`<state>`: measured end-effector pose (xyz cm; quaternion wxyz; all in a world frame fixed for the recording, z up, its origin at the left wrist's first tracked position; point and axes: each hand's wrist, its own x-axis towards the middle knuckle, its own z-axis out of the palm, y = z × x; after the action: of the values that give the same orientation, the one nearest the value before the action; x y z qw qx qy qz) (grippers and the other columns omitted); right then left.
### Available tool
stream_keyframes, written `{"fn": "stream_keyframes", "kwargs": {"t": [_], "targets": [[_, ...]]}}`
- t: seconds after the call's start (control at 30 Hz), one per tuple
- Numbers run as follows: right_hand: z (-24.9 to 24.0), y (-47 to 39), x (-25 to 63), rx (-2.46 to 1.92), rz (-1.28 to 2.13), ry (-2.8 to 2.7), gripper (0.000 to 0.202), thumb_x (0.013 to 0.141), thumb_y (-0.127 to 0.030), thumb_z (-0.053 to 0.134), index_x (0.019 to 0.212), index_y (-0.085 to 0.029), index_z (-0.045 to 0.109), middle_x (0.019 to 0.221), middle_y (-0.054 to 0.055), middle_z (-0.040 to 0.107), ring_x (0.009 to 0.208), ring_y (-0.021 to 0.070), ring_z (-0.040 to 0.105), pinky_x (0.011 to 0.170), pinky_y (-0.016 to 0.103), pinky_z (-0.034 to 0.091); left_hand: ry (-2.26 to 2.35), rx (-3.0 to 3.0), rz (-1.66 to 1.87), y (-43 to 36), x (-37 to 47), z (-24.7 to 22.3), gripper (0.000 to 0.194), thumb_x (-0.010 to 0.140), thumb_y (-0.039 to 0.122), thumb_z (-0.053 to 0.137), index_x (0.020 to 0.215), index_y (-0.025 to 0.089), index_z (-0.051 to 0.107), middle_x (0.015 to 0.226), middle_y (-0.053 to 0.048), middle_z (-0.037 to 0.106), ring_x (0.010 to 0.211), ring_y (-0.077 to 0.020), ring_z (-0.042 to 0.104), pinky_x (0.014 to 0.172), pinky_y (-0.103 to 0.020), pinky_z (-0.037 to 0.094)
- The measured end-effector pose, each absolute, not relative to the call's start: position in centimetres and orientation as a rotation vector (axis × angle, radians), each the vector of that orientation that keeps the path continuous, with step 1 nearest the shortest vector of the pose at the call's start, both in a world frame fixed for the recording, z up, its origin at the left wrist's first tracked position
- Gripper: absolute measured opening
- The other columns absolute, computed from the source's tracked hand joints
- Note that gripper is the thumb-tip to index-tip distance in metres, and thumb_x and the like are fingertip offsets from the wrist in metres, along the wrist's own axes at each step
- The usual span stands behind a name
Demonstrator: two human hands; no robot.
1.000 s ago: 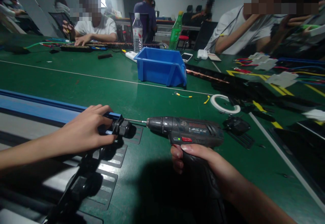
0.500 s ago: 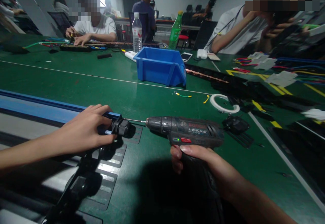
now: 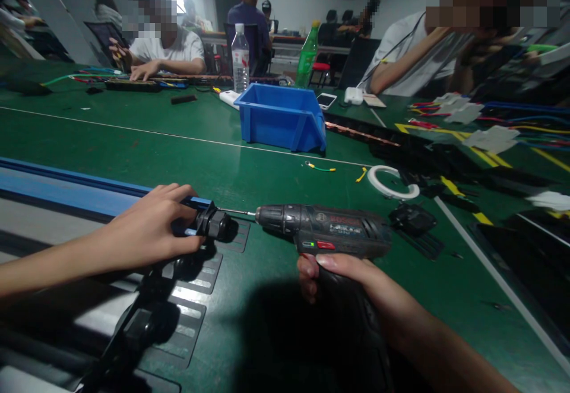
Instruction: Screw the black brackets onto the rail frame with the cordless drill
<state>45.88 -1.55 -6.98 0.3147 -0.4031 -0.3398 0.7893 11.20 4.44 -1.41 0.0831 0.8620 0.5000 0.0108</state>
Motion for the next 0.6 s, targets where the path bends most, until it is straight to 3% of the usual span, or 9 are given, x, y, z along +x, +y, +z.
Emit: {"fn": "stream_keyframes", "kwargs": {"t": [0.6], "targets": [[-7.60,-1.19,46.36,-0.989,2.119,-0.888,0.031,0.089,-0.046,0.065,0.091,-0.016,0.071,0.082,0.006,0.062,0.078,0.0186,0.059,0.074,0.029,0.049,1.477,2.607,0.015,4.56,11.13,-1.47,0.035,0.086,0.054,0.062,0.083,0.022,0.078,0.100,-0.009,0.057,0.098,-0.0298,0.054,0.088,-0.046,0.044]]}}
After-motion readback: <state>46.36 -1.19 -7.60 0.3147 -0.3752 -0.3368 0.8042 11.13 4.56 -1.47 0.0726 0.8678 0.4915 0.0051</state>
